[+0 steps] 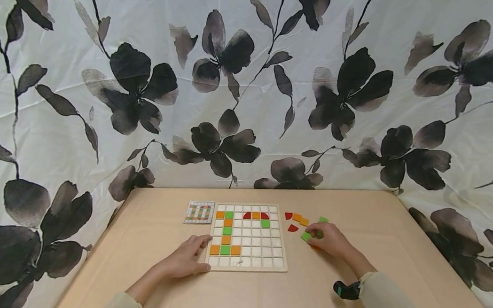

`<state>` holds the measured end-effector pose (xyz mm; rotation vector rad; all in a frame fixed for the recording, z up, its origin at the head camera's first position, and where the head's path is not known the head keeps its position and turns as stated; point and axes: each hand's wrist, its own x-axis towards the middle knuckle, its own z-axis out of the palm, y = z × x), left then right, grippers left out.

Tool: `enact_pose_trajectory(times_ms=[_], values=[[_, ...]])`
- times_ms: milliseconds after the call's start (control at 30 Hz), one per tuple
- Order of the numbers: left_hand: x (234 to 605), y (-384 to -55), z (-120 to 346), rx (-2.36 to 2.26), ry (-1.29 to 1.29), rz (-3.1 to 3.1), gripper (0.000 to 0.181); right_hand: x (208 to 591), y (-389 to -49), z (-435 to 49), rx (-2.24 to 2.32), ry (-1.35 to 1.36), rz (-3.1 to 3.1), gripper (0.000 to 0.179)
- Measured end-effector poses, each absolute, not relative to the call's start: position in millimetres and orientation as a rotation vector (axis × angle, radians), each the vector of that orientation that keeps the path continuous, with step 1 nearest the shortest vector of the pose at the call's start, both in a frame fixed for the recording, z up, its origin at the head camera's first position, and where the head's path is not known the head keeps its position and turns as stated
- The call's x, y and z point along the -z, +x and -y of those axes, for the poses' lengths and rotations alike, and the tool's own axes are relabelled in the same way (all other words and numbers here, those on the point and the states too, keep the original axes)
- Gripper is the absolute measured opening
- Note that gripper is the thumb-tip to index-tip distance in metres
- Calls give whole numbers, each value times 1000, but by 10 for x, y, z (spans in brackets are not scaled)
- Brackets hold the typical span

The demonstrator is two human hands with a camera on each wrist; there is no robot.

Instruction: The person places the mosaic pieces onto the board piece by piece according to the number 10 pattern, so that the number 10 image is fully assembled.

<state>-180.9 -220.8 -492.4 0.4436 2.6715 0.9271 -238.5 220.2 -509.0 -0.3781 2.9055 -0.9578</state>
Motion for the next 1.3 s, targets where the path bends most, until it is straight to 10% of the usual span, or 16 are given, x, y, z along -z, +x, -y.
enact_pose_trajectory(times_ms=[1300], values=[[4911,-1798,2194,-923,447,-2680,79,5090,-2439,-1850,954,-437,-2953,26]])
